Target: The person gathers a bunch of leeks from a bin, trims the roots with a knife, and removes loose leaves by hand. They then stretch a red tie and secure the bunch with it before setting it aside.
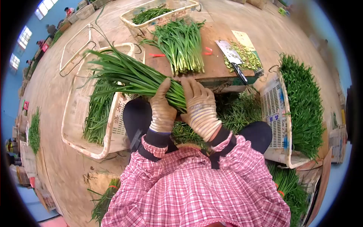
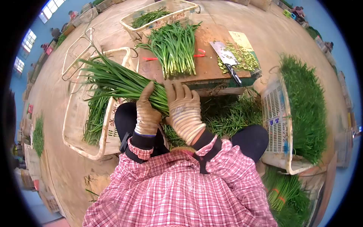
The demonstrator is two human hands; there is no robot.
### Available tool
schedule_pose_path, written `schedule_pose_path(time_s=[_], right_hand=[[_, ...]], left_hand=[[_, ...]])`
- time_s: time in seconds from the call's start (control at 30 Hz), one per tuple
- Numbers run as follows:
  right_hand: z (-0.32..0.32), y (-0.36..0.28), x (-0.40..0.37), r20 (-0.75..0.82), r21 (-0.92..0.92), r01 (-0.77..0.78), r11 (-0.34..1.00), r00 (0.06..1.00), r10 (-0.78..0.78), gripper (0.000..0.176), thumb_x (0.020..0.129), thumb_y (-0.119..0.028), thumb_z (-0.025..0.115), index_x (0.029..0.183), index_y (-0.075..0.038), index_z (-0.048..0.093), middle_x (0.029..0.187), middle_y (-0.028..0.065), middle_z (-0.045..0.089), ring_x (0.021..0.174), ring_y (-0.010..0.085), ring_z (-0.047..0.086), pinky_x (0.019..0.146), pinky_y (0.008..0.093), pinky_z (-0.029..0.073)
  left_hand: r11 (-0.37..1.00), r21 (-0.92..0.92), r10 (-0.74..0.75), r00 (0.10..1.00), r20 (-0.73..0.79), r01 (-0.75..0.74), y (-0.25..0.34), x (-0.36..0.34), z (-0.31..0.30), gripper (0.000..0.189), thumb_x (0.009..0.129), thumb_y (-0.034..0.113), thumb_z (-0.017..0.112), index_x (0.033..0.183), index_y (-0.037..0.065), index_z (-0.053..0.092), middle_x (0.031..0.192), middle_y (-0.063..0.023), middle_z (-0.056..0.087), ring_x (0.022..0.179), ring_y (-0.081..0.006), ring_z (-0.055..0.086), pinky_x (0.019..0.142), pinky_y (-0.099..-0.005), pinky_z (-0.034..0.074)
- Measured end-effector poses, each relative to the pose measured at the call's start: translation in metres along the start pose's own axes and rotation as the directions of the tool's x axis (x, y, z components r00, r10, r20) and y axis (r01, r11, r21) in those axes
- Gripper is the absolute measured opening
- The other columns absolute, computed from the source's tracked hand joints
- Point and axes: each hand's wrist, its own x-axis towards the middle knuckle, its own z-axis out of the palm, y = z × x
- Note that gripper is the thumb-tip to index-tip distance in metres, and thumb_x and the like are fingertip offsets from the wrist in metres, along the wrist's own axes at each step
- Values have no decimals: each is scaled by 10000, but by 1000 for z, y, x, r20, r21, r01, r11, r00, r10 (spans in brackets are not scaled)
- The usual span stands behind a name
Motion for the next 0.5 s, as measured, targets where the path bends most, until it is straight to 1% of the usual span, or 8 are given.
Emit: schedule_pose_path(time_s=[0.03, 0.13, 0.2, 0.23, 0.3, 0.37, 0.43, 0.5], right_hand=[[16, -6, 6, -188, -170, 19, 985, 981, -52, 1018, 603, -256, 830, 1441, -65, 285, 1368, 155, 442, 1208, 300, 503, 971, 409, 420], [21, -8, 43, -51, -126, -63, 990, 997, 57, 835, 675, -176, 777, 1383, -64, 348, 1234, 169, 555, 1057, 316, 610, 863, 389, 498], [9, -3, 78, 149, 52, -180, 982, 974, 171, 641, 737, -125, 723, 1292, -54, 409, 1073, 176, 630, 906, 337, 665, 756, 394, 539], [15, 6, 91, -50, 234, -86, 969, 994, 100, 508, 748, -140, 715, 1180, -25, 474, 959, 200, 663, 875, 359, 667, 745, 427, 540], [19, 22, 128, 14, 479, -132, 868, 990, 143, 485, 724, -164, 731, 1124, 7, 517, 910, 228, 668, 832, 385, 664, 700, 425, 543], [-8, 29, 160, 348, 640, -384, 665, 917, 195, 431, 722, -125, 723, 1105, 8, 575, 866, 185, 681, 722, 306, 676, 655, 367, 559], [32, 77, 182, 207, 532, 226, 816, 900, -384, 439, 676, 4, 678, 1109, -5, 605, 971, 175, 690, 872, 338, 678, 746, 371, 539], [124, 129, 208, 54, 861, 187, 472, 891, -451, 743, 515, 196, 667, 1211, -54, 587, 1147, 123, 662, 1031, 268, 637, 871, 331, 517]], left_hand=[[1000, -4, 10, 1000, -5, -10, 3, 9, -3, 192, 836, 60, 674, 1023, 30, 641, 939, -55, 659, 814, -199, 643, 755, -344, 545], [994, 35, 104, 984, -146, -100, 15, 47, 9, 262, 784, 47, 728, 1031, 40, 640, 920, -48, 662, 777, -209, 641, 699, -345, 547], [963, 221, 172, 982, -77, -151, 28, 67, 33, 272, 782, 61, 739, 1034, 39, 641, 916, -50, 660, 769, -208, 639, 691, -340, 544], [896, 395, 221, 975, -1, -202, 34, 78, 45, 282, 779, 75, 749, 1038, 38, 642, 912, -52, 659, 762, -207, 636, 683, -336, 542], [930, 325, 161, 985, 57, -171, 50, 111, 74, 348, 774, 117, 776, 1073, 20, 627, 937, -73, 655, 783, -203, 630, 704, -337, 538], [879, 430, 170, 979, 116, -204, 57, 162, 82, 554, 752, 266, 820, 1151, -40, 587, 1032, -121, 649, 895, -228, 627, 770, -360, 527], [642, 746, 135, 984, 114, -174, 54, 225, 66, 790, 740, 445, 804, 1244, -88, 510, 1120, -176, 629, 1018, -258, 606, 827, -385, 509], [219, 976, 50, 998, -23, 12, 48, 229, 69, 945, 817, 595, 654, 1375, -113, 367, 1316, -248, 527, 1181, -298, 542, 966, -360, 442]])
